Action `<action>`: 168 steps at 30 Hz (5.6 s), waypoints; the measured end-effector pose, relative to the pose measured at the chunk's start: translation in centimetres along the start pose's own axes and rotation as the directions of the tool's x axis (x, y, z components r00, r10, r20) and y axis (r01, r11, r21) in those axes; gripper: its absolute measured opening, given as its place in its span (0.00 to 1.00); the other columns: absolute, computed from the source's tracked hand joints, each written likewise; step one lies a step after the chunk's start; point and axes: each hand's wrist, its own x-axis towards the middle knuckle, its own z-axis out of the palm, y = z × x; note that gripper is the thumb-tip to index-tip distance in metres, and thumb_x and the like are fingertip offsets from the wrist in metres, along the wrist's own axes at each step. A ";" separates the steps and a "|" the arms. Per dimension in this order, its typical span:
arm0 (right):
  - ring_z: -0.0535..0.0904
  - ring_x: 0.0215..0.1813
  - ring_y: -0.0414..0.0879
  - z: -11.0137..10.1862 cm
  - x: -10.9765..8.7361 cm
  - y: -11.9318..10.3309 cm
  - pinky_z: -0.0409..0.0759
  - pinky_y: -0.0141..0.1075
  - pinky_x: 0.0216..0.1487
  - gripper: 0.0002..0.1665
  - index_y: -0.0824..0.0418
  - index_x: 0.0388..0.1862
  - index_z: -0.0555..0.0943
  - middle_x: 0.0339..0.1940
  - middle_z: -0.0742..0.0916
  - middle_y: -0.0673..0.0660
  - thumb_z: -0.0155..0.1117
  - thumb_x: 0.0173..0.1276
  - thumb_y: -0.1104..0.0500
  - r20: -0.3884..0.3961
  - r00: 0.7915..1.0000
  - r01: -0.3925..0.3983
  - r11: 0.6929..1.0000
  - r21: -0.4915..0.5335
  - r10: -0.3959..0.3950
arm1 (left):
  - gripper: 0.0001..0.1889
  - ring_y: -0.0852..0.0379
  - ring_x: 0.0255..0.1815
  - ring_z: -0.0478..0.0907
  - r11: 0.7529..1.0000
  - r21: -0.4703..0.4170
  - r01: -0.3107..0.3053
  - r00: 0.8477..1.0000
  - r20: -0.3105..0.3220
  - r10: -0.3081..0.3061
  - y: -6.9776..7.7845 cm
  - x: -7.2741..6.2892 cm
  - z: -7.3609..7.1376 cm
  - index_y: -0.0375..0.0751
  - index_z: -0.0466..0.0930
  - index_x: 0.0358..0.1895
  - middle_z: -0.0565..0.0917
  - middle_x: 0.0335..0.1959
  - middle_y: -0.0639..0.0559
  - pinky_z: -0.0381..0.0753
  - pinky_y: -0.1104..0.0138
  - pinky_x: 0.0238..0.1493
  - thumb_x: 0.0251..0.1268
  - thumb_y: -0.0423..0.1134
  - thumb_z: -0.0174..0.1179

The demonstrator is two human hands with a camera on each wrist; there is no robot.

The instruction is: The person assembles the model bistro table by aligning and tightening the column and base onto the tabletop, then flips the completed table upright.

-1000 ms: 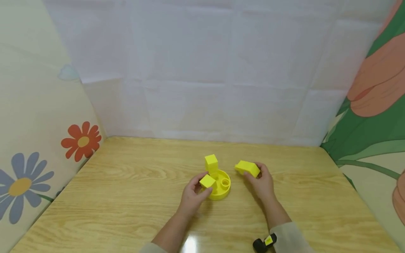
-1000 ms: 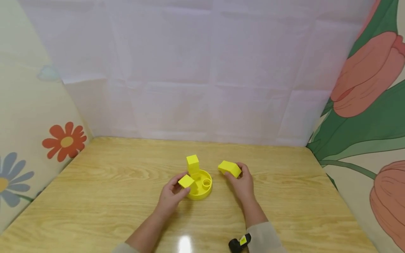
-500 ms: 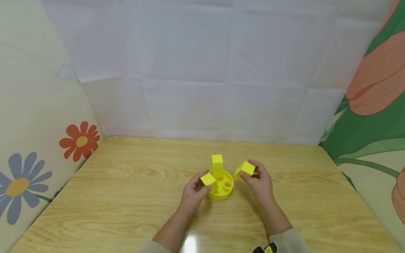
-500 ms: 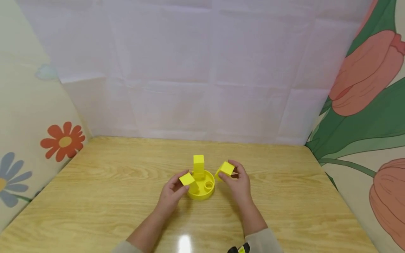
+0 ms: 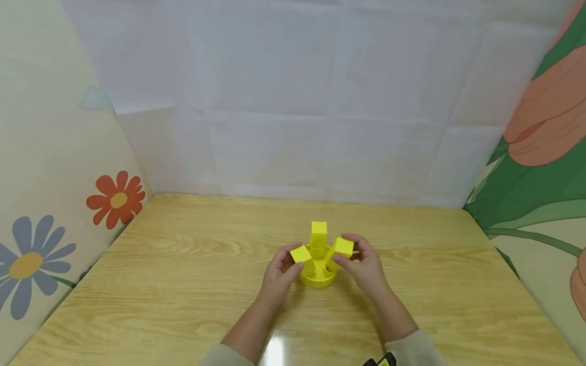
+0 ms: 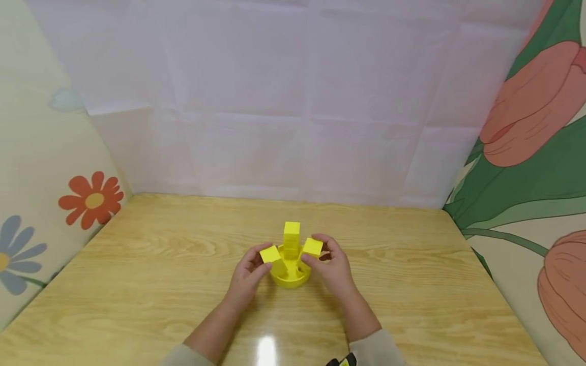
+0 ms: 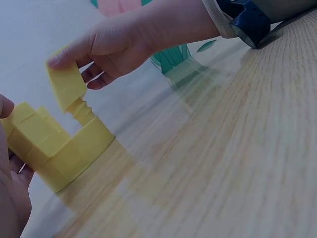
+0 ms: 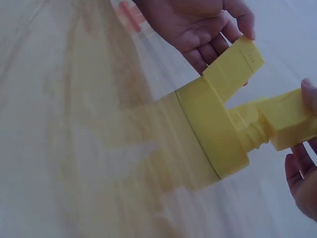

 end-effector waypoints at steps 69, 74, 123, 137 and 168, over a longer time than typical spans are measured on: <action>0.75 0.59 0.45 -1.0 -1.1 1.7 0.72 0.44 0.66 0.23 0.67 0.62 0.73 0.59 0.80 0.64 0.61 0.70 0.62 0.237 0.970 0.060 0.998 0.006 -0.060 | 0.23 0.59 0.62 0.73 0.998 -0.038 0.041 0.999 0.036 -0.039 -0.2 0.2 -0.2 0.29 0.67 0.65 0.74 0.64 0.34 0.74 0.76 0.59 0.67 0.26 0.53; 0.73 0.64 0.54 0.0 -1.0 1.4 0.68 0.53 0.70 0.25 0.65 0.63 0.73 0.62 0.80 0.61 0.64 0.68 0.62 0.212 0.976 0.048 0.999 -0.007 -0.046 | 0.23 0.67 0.57 0.75 0.999 -0.035 0.038 0.999 0.033 -0.037 -0.1 0.1 -0.1 0.28 0.67 0.65 0.74 0.64 0.33 0.74 0.77 0.58 0.66 0.26 0.53; 0.66 0.43 0.45 1.9 0.4 0.9 0.68 0.32 0.43 0.31 0.56 0.68 0.73 0.45 0.73 0.56 0.68 0.65 0.57 0.078 0.996 -0.044 0.995 -0.089 0.051 | 0.22 0.51 0.64 0.73 0.999 -0.006 0.042 0.999 0.016 -0.042 -0.2 0.0 -0.1 0.31 0.70 0.64 0.75 0.64 0.35 0.74 0.76 0.59 0.66 0.26 0.55; 0.74 0.50 0.42 1.8 0.4 1.4 0.74 0.31 0.54 0.25 0.66 0.61 0.69 0.53 0.79 0.62 0.64 0.68 0.62 0.003 0.997 -0.072 0.996 0.059 0.072 | 0.22 0.69 0.57 0.75 0.998 -0.032 0.049 0.999 0.016 -0.049 -0.3 -0.1 -0.1 0.30 0.70 0.64 0.74 0.64 0.33 0.73 0.77 0.59 0.66 0.26 0.54; 0.77 0.52 0.34 -0.1 -1.2 1.5 0.76 0.22 0.54 0.23 0.71 0.62 0.69 0.56 0.80 0.62 0.58 0.69 0.70 0.012 0.996 -0.084 0.978 0.189 0.083 | 0.22 0.48 0.67 0.71 0.999 -0.027 0.037 0.999 0.022 -0.036 0.0 0.2 -0.2 0.29 0.69 0.64 0.73 0.65 0.34 0.73 0.75 0.61 0.66 0.26 0.54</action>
